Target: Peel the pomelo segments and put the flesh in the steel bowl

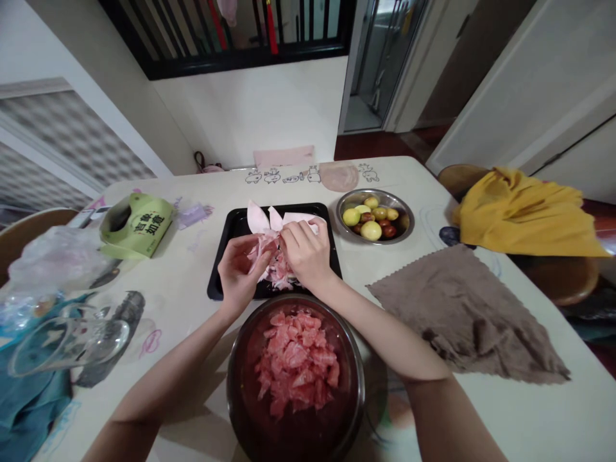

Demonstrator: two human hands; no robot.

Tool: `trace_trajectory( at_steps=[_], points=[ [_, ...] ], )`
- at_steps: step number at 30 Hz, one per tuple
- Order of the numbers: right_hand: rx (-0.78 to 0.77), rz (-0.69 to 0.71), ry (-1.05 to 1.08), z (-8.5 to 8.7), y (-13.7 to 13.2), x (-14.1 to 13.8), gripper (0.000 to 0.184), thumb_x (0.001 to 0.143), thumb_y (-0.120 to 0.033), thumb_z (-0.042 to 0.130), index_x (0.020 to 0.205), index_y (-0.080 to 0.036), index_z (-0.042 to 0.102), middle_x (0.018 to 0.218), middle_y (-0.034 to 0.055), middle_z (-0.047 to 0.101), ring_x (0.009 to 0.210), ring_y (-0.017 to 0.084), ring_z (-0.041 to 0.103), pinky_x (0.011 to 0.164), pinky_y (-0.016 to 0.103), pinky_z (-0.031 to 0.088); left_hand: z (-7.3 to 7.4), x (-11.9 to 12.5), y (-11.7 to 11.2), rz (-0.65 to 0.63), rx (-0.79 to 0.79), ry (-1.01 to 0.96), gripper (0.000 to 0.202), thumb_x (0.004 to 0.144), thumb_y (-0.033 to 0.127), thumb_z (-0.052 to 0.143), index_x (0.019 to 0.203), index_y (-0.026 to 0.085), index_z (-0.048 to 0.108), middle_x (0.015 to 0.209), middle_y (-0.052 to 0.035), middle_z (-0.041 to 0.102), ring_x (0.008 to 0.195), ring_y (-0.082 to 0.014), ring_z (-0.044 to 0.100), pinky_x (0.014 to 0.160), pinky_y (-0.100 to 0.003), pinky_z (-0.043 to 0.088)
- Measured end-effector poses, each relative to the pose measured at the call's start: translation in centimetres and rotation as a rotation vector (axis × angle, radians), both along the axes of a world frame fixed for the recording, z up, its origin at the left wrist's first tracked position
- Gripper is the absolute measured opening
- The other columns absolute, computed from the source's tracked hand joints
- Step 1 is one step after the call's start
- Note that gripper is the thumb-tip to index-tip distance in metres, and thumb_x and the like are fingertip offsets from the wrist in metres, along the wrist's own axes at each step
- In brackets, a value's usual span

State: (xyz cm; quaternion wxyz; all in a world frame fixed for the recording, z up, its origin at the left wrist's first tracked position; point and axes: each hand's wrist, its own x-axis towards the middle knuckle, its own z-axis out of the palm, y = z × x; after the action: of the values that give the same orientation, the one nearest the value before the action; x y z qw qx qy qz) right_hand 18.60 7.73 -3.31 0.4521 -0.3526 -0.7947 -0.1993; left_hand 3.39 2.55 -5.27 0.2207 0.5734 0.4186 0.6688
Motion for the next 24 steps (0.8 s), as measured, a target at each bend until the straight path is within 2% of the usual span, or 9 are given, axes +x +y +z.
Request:
trace_trajectory(
  at_steps=[5,10,15,20,24],
  points=[
    [-0.13,-0.002,-0.036,0.2,0.0,-0.1,0.025,0.103,-0.018,0.049,0.082,-0.019,0.063,0.083,0.0025,0.073,0.076,0.018,0.06,0.089,0.036,0.035,-0.3,0.0,0.2,0.028,0.086,0.03,0.03,0.086,0.02,0.079,0.114,0.02,0.067,0.109,-0.007,0.073,0.104,-0.0182,0.072,0.098,-0.037,0.06],
    [-0.283,0.009,-0.125,0.5,0.0,-0.1,0.021,0.099,-0.015,0.052,0.081,-0.018,0.064,0.081,0.0038,0.069,0.077,0.019,0.058,0.087,0.036,0.033,-0.5,-0.1,0.6,0.041,0.202,0.064,0.031,0.088,0.018,0.076,0.116,0.021,0.064,0.109,-0.0053,0.073,0.105,-0.0171,0.071,0.096,-0.036,0.061],
    [-0.38,0.035,-0.203,0.9,-0.5,0.0,0.02,0.099,-0.015,0.052,0.085,-0.017,0.066,0.087,0.0056,0.071,0.08,0.02,0.057,0.09,0.036,0.03,-0.3,-0.1,0.6,0.091,0.196,-0.066,0.029,0.089,0.022,0.076,0.115,0.023,0.062,0.113,-0.0053,0.07,0.106,-0.0163,0.071,0.089,-0.031,0.063],
    [-0.411,0.069,-0.272,0.8,-1.1,-0.4,0.02,0.098,-0.014,0.057,0.082,-0.015,0.069,0.085,0.0048,0.072,0.081,0.02,0.06,0.091,0.037,0.03,1.0,-1.0,0.7,0.232,0.172,-0.13,0.03,0.092,0.031,0.074,0.117,0.027,0.059,0.105,-0.0019,0.067,0.093,-0.0131,0.07,0.081,-0.026,0.061],
    [-0.4,0.108,-0.232,0.5,-1.1,-0.5,0.028,0.102,-0.025,0.057,0.081,-0.018,0.073,0.086,0.0036,0.074,0.084,0.019,0.06,0.092,0.038,0.03,2.3,-1.9,0.9,0.213,0.144,-0.208,0.028,0.095,0.036,0.071,0.118,0.031,0.055,0.105,-0.0004,0.063,0.097,-0.0144,0.07,0.082,-0.026,0.061]
  ],
)
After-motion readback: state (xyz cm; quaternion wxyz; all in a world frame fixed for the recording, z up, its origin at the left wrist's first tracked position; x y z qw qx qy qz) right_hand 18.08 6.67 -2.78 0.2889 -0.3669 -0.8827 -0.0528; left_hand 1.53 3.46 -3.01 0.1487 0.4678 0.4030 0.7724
